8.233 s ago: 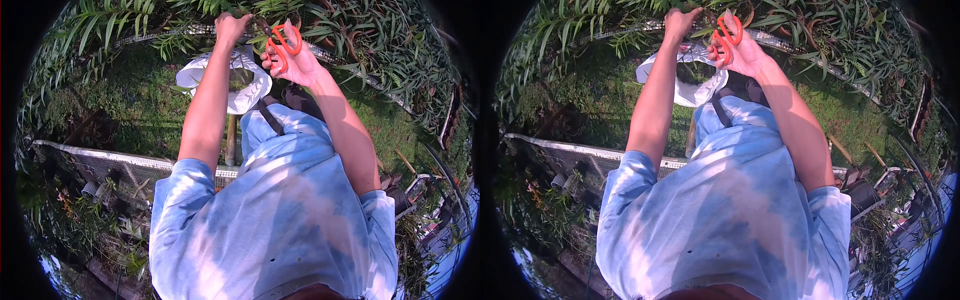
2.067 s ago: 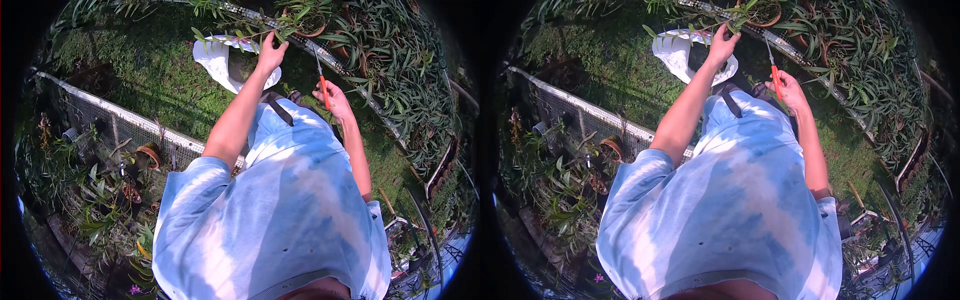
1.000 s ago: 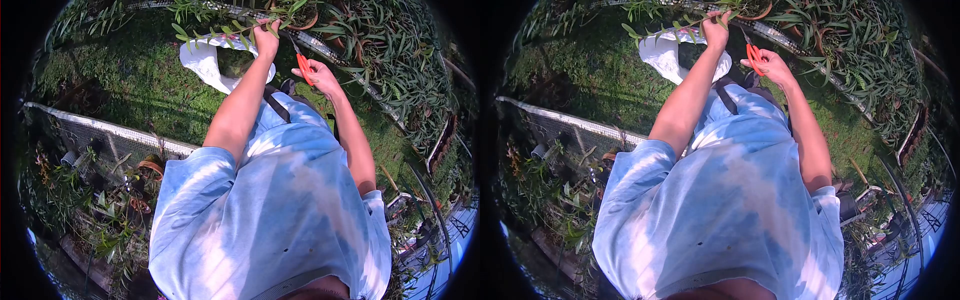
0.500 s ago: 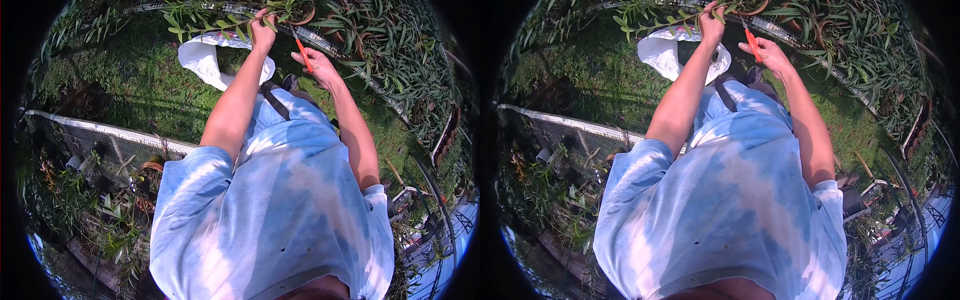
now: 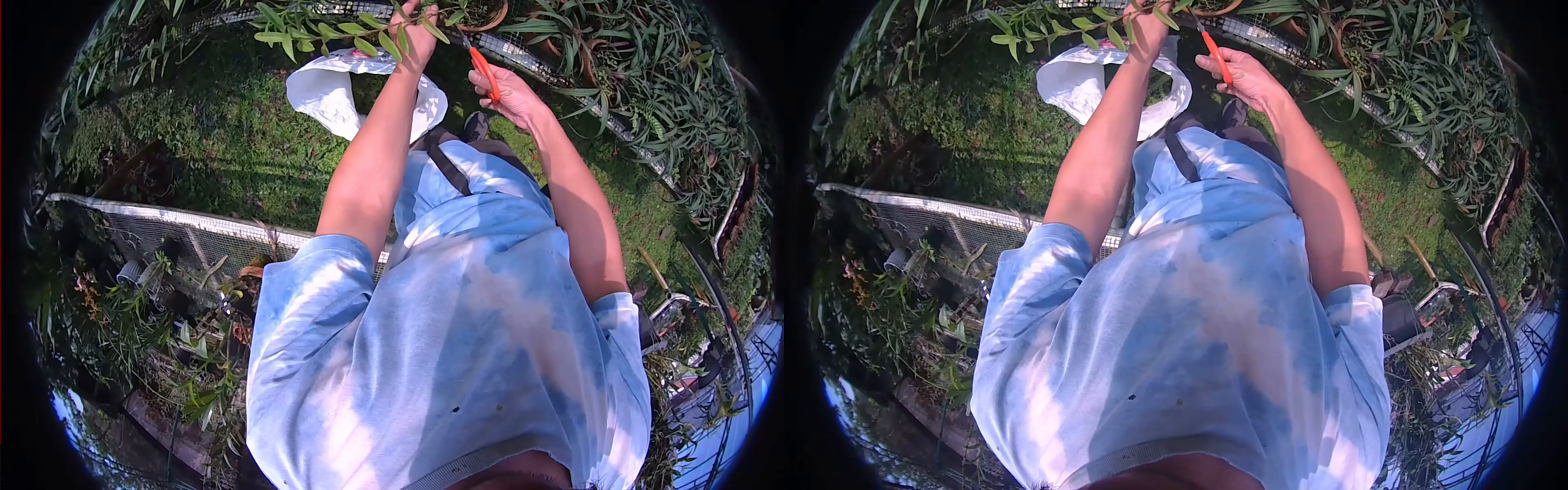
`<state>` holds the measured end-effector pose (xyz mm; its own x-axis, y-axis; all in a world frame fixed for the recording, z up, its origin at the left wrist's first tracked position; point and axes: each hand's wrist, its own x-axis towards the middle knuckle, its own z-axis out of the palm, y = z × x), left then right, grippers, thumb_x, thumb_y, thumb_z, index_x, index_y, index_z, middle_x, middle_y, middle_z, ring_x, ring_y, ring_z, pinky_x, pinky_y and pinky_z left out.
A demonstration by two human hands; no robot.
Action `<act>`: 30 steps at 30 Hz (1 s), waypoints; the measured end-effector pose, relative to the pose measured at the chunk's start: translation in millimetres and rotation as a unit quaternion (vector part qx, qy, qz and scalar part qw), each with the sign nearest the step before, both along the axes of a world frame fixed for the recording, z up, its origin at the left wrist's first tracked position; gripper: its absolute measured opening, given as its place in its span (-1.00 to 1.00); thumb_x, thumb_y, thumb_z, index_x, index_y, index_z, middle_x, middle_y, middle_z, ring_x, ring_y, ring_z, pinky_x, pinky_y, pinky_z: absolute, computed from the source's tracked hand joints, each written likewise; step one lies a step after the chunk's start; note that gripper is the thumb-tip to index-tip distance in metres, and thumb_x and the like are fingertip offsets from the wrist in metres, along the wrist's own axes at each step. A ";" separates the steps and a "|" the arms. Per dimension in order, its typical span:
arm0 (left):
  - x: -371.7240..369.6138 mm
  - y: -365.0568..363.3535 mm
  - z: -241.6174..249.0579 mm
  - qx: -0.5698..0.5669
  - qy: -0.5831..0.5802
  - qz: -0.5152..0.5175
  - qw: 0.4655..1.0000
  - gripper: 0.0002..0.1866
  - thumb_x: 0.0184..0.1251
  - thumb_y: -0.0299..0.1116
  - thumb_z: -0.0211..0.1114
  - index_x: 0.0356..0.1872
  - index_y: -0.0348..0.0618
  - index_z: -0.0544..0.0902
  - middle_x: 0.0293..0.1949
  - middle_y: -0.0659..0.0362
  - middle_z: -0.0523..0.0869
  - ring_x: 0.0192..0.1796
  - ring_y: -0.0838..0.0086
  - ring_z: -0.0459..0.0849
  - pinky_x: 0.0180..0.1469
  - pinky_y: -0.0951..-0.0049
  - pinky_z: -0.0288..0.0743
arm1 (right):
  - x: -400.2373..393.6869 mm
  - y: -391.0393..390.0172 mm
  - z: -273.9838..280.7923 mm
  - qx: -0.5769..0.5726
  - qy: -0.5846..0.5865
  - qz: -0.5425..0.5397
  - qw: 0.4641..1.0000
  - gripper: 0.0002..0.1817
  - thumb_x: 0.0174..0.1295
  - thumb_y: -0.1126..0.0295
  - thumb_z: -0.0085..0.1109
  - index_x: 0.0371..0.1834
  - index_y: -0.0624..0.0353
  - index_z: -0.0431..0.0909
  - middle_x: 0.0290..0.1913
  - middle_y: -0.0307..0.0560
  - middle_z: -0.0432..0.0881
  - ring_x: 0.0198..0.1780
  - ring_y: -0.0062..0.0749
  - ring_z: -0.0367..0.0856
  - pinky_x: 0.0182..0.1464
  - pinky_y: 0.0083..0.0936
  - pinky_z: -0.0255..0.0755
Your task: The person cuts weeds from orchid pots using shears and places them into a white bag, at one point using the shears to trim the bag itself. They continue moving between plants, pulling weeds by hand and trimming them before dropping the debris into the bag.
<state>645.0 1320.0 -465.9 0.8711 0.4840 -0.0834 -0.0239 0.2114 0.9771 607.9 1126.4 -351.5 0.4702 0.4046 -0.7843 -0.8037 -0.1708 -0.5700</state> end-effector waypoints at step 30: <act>5.6 30.9 0.9 0.309 0.074 0.006 0.948 -0.74 0.39 -0.30 0.29 -0.11 -0.31 0.72 -0.30 -0.14 0.78 -0.22 -0.02 0.73 -0.11 0.09 0.58 | 13.1 25.2 -23.4 0.202 0.086 -0.059 0.974 -0.42 0.15 -0.16 0.50 -0.10 0.12 0.59 -0.21 -0.36 0.49 -0.23 -0.68 0.50 -0.24 -0.59 0.47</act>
